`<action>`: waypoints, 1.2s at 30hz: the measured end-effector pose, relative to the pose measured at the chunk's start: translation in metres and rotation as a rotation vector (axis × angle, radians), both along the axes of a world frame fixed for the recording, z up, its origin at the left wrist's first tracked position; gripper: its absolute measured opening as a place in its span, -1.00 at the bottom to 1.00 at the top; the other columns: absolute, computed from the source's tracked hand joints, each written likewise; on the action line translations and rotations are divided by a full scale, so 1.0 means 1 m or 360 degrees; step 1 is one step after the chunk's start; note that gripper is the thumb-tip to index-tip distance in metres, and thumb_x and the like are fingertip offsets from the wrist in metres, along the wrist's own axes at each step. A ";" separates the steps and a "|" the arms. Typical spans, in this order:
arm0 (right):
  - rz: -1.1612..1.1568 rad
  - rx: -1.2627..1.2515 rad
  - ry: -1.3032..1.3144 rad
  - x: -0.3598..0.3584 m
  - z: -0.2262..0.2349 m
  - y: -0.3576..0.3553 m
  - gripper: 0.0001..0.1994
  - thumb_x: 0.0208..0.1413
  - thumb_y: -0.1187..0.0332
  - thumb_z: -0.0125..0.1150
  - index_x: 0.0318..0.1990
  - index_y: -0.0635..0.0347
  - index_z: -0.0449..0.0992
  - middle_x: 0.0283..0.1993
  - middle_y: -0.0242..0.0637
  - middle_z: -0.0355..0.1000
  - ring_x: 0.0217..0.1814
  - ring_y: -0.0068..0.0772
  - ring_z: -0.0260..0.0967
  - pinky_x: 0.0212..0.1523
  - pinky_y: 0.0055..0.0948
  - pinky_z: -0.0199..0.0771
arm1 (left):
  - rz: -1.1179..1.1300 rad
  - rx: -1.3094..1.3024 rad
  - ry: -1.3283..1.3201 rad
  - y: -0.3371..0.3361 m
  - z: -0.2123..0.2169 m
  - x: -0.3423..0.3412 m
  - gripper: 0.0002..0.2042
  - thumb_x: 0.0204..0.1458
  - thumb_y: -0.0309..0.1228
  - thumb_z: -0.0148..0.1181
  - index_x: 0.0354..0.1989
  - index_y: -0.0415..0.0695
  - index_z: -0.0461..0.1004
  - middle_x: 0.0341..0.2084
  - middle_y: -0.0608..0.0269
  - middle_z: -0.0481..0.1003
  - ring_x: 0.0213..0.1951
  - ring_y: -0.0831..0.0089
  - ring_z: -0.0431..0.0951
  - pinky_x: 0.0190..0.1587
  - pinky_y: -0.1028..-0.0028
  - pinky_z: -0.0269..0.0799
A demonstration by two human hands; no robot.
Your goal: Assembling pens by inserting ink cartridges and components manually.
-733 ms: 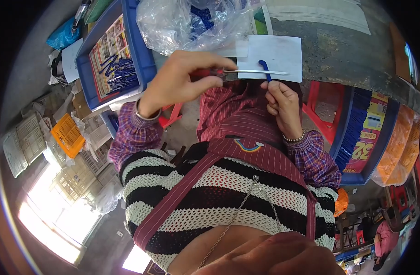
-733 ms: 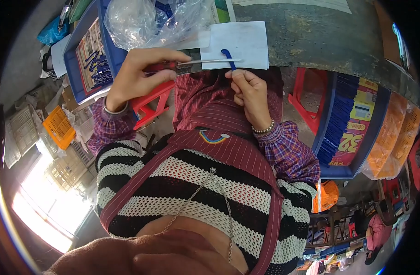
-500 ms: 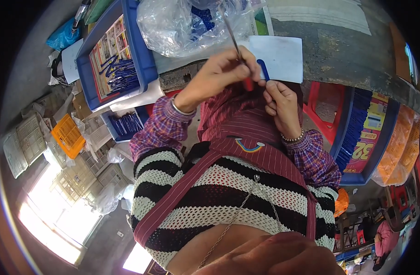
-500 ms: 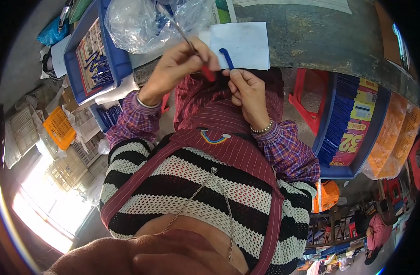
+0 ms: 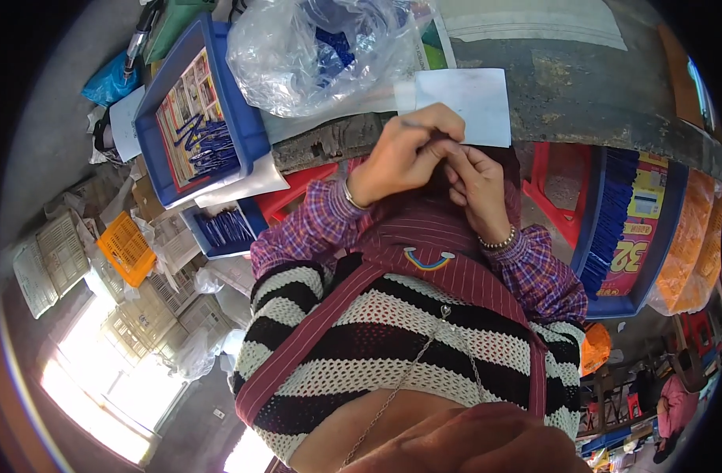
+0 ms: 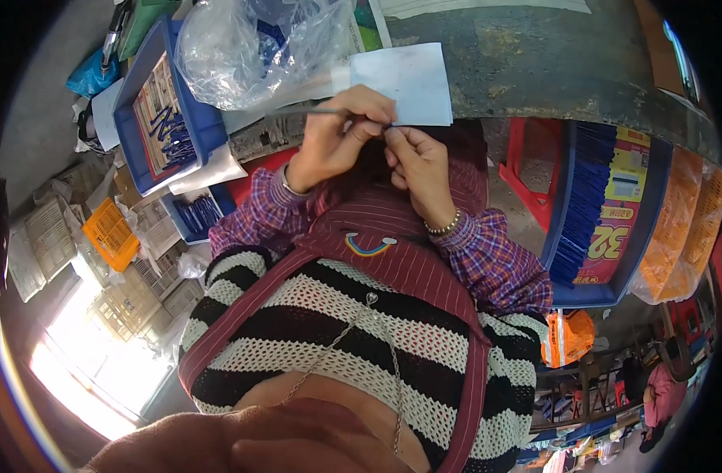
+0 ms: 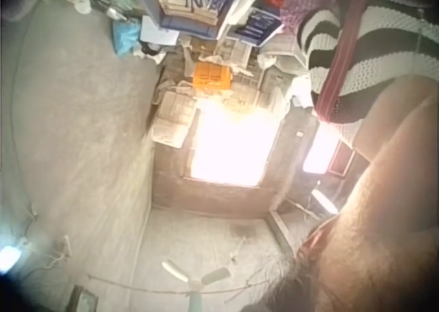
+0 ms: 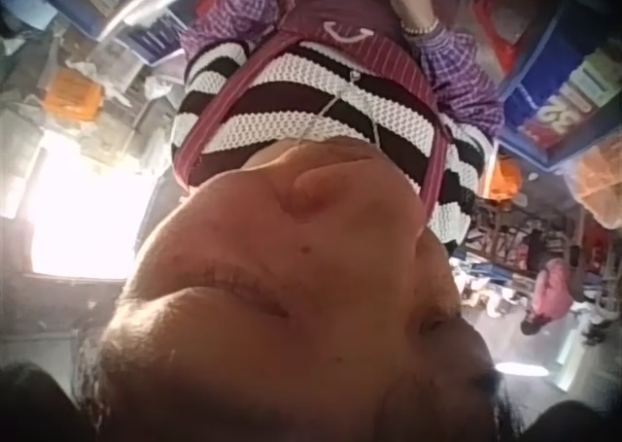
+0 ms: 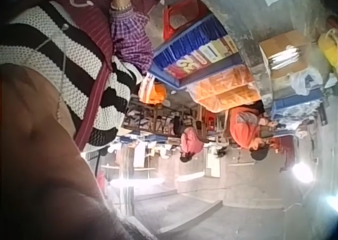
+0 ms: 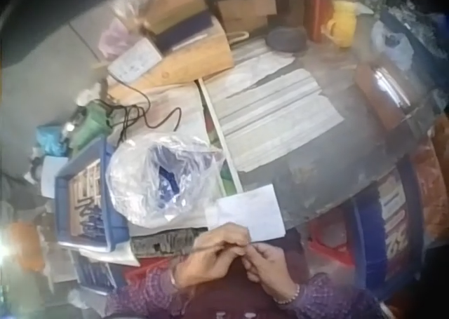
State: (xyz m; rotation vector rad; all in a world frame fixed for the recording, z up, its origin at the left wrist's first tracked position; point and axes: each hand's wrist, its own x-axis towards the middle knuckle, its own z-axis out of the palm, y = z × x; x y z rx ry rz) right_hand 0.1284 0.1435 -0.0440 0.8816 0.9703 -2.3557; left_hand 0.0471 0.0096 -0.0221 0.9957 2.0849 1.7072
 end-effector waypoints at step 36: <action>0.0221 -0.1200 0.0036 0.001 0.002 0.034 -0.70 0.23 0.30 -0.16 -0.07 0.39 0.30 -0.67 -0.50 0.08 -0.74 -0.78 -0.10 -0.76 -0.76 -0.04 | 0.0471 -0.0025 -0.1059 -0.006 0.018 0.000 -0.85 -0.06 -0.53 0.17 -0.29 -0.19 0.43 -0.58 0.44 0.40 -0.63 0.79 0.30 -0.61 0.74 0.16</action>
